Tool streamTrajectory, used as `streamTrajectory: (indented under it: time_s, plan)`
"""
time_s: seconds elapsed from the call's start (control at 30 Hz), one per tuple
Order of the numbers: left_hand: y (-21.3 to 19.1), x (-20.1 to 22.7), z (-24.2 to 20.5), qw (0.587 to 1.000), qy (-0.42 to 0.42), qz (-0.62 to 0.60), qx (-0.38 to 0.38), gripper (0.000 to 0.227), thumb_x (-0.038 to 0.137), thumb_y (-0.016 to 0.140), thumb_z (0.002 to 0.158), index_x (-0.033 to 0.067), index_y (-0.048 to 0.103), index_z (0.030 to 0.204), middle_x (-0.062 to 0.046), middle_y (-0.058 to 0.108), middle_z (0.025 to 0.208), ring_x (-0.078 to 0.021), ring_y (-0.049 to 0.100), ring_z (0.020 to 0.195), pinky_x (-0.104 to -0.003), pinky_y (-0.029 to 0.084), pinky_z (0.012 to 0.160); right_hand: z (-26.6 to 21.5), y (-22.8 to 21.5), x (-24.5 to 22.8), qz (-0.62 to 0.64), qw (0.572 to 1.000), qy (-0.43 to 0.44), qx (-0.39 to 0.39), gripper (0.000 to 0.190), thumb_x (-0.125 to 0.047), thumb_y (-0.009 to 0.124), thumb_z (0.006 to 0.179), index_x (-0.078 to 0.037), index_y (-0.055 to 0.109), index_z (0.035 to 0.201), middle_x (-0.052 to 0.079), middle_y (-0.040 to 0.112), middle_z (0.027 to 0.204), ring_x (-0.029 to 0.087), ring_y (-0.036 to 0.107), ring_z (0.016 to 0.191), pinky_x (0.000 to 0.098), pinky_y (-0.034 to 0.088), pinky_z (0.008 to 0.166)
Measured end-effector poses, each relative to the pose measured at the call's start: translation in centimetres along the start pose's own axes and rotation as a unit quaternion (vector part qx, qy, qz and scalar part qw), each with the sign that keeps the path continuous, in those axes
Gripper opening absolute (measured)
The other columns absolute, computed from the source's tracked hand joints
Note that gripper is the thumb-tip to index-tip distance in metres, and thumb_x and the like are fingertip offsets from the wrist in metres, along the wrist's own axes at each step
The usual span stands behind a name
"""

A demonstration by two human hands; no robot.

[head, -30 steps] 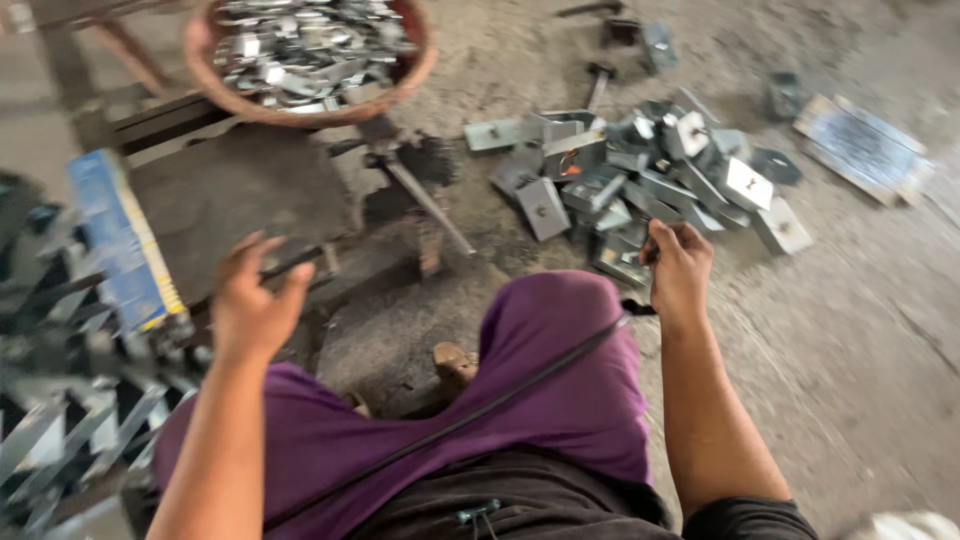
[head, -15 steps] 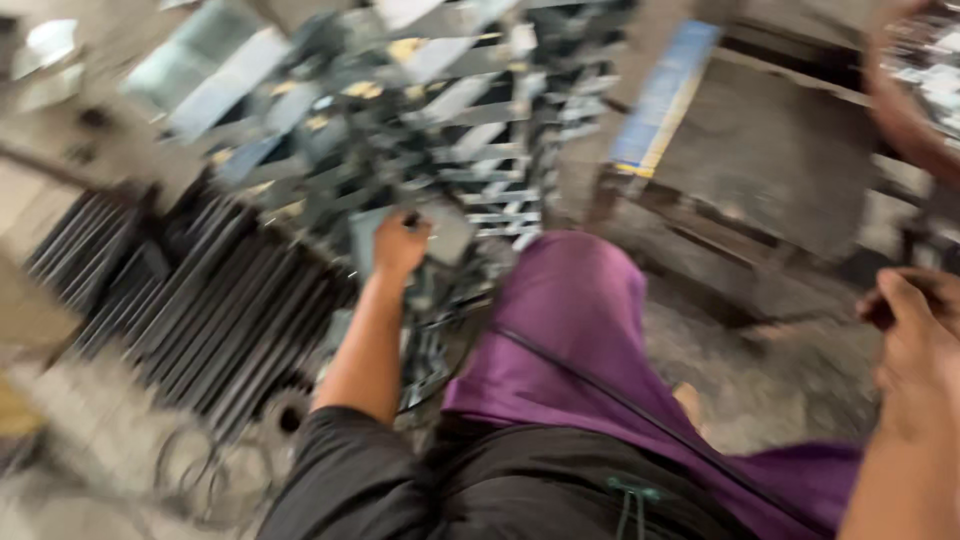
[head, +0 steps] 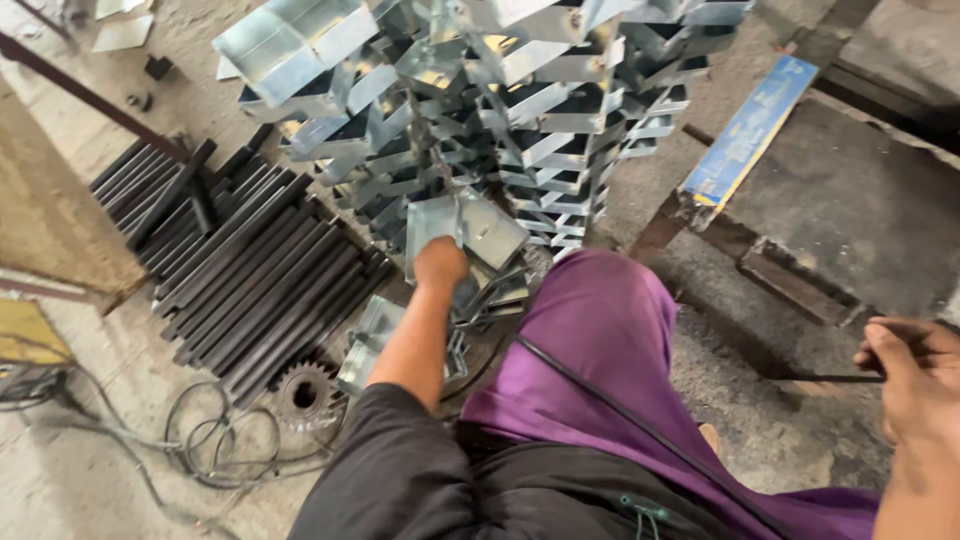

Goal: The person picks up metal parts from a bowl, positions them onto a metal plate, and uses a hammer to secure a ring before performing spot welds using an electrode holder.

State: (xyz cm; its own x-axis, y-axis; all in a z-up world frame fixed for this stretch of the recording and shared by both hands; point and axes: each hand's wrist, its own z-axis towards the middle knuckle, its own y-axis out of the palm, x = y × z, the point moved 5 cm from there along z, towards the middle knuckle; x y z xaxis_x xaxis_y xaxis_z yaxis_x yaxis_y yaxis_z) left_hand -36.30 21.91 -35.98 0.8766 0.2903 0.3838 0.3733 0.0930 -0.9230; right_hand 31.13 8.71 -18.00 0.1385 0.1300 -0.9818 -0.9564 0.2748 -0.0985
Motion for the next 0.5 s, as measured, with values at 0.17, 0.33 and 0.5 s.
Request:
streamTrajectory:
  time_s: [0.17, 0.33, 0.5]
  plan:
    - [-7.9, 3.8, 1.6, 0.933, 0.054, -0.317, -0.164, 0.034, 0.033, 0.073, 0.093, 0.0005, 0.077, 0.101, -0.013, 0.073, 0.086, -0.0253, 0.064, 0.078, -0.039, 0.050, 0.070, -2.8, 1.2, -7.5, -0.138, 0.986, 0.053, 0.079, 0.007, -0.003, 0.071, 0.105, 0.001, 0.071, 0.109, 0.007, 0.069, 0.089, 0.011, 0.065, 0.077, 0.0248, 0.049, 0.070]
    - [-14.8, 16.2, -3.4, 0.618, 0.043, -0.696, -0.364, 0.015, 0.018, 0.075, 0.096, 0.0037, 0.068, 0.095, 0.000, 0.068, 0.082, -0.0109, 0.062, 0.067, -0.028, 0.048, 0.061, -3.6, 1.7, -12.2, -0.164, 0.975, 0.036, 0.147, 0.014, -0.011, 0.070, 0.102, 0.000, 0.074, 0.109, 0.003, 0.069, 0.090, 0.010, 0.062, 0.079, 0.0240, 0.049, 0.073]
    - [-15.1, 32.6, -9.5, 0.746, 0.094, -0.543, -0.372, 0.015, 0.019, 0.071, 0.088, 0.0064, 0.073, 0.094, -0.002, 0.072, 0.078, -0.0115, 0.067, 0.070, -0.031, 0.052, 0.062, -3.6, 0.7, -10.9, -0.148, 0.972, 0.074, 0.167, 0.016, -0.013, 0.069, 0.096, 0.001, 0.074, 0.101, 0.002, 0.067, 0.078, 0.010, 0.060, 0.070, 0.0260, 0.048, 0.063]
